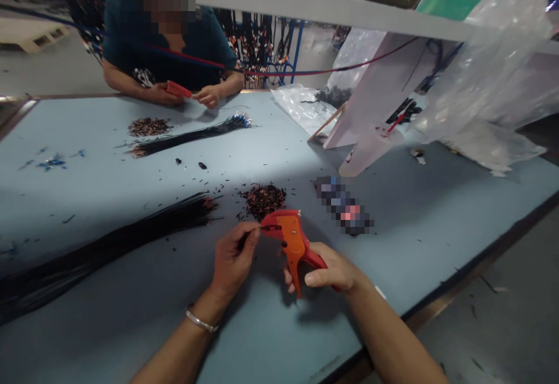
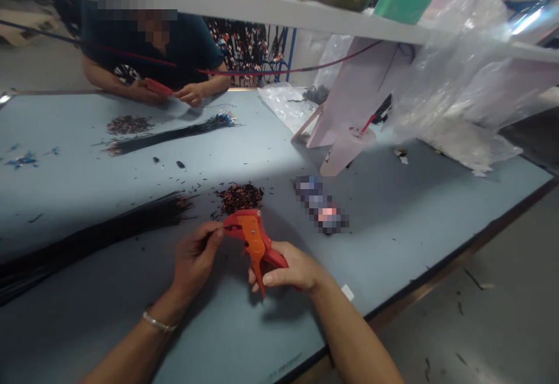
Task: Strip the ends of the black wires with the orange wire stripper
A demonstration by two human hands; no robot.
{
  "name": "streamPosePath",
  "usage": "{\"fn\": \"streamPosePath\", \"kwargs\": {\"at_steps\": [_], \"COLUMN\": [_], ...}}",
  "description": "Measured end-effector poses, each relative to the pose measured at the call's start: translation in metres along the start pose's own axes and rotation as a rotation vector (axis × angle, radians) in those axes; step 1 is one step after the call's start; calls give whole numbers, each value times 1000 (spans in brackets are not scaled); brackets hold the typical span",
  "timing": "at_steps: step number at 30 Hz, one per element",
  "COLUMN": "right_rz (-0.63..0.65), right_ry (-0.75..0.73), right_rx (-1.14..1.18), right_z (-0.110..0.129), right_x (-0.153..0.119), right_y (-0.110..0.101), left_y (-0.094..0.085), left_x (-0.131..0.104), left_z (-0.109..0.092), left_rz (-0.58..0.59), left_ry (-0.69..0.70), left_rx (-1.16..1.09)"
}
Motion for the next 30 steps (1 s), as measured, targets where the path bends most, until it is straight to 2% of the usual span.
{"fn": "streamPosePath", "kwargs": {"at_steps": [12, 21, 30], "right_rz": [34, 42, 26], "right_ry": [10, 15, 6], "right_rx": [-46, -86, 18], "right_z": [5, 5, 2], "right_x": [-3, -5, -5], "right_y": [-4, -7, -7], "left_y": [2, 1, 1], "left_x": [0, -1, -1], "left_z": [1, -3, -4], "left_rz": [33, 25, 14], "left_ry": [-25, 23, 48], "left_rx": [-78, -88, -83]}}
Point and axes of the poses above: each hand's wrist, its own x-axis towards the middle knuckle, its own y-axis out of the palm, z = x × y, the point moved 5 cm from there along x, towards the middle knuckle, and after that the axes turned 10 degrees about -y, right-handed, at the moved point
